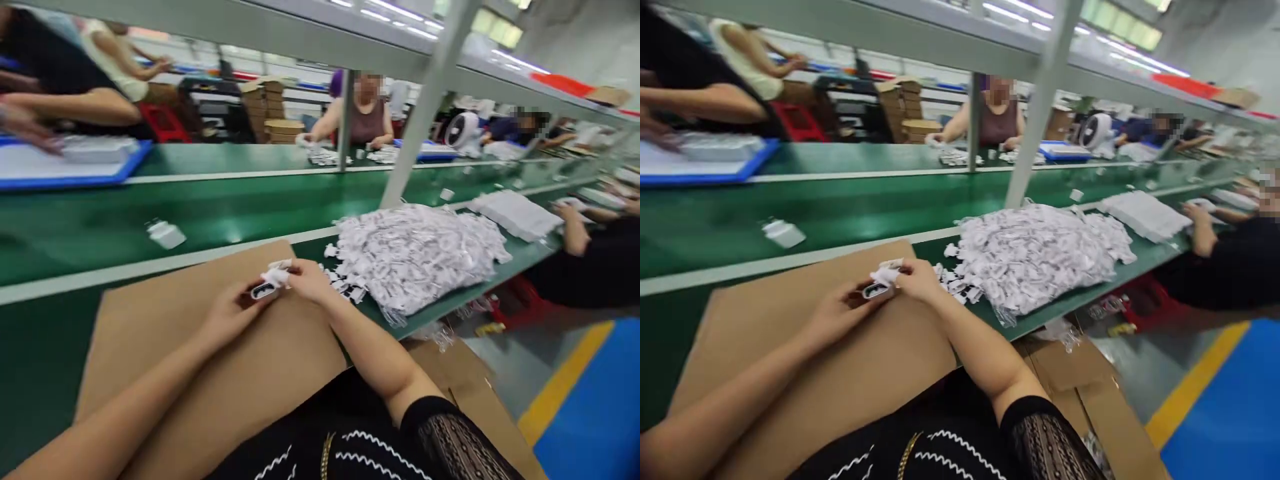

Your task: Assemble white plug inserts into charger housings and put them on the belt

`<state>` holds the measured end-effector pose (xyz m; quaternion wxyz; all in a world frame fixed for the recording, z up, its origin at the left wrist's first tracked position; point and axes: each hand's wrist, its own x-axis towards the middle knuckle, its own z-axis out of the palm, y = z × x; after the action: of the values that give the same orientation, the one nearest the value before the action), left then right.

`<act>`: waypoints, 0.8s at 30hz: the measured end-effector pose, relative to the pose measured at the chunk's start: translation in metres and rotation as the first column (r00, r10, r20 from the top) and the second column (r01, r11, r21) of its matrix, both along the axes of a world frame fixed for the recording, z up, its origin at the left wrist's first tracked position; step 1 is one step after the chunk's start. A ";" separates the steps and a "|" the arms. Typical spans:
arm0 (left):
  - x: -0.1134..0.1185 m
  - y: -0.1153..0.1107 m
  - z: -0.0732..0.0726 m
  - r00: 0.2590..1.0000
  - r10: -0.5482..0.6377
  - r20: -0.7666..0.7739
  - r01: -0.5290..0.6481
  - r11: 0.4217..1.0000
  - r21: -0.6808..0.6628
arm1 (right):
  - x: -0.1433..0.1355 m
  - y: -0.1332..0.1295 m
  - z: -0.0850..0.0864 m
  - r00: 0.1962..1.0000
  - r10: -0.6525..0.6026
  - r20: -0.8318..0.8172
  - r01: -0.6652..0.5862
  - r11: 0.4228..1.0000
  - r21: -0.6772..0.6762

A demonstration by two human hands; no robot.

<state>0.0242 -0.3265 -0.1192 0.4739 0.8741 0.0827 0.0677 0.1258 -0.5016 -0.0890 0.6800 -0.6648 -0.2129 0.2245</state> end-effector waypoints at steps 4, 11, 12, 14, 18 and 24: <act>-0.002 -0.005 -0.005 0.987 0.000 0.158 -0.014 0.996 0.086 | -0.010 0.001 0.002 0.991 0.132 -0.038 -0.131 0.991 0.031; -0.004 0.005 -0.004 0.978 -0.099 0.184 0.109 0.993 -0.043 | -0.027 0.000 0.004 0.683 0.229 0.694 0.064 0.927 -0.369; -0.004 0.005 -0.004 0.978 -0.096 0.185 0.110 0.992 -0.063 | -0.027 0.001 0.004 0.621 0.274 0.734 0.092 0.905 -0.416; -0.004 0.006 -0.004 0.978 -0.092 0.188 0.110 0.990 -0.089 | -0.026 0.002 0.002 0.549 0.315 0.774 0.129 0.883 -0.451; -0.002 0.007 -0.009 0.973 -0.080 0.219 0.102 0.990 -0.093 | -0.026 0.006 -0.002 0.500 0.345 0.794 0.134 0.875 -0.464; -0.001 0.010 -0.014 0.968 -0.089 0.236 0.115 0.989 -0.097 | -0.025 0.012 -0.007 0.454 0.396 0.798 0.112 0.863 -0.492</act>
<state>0.0234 -0.3161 -0.1328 0.5306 0.8359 -0.0144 0.1397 0.1009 -0.4899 -0.0960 0.2617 -0.8075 -0.5265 -0.0477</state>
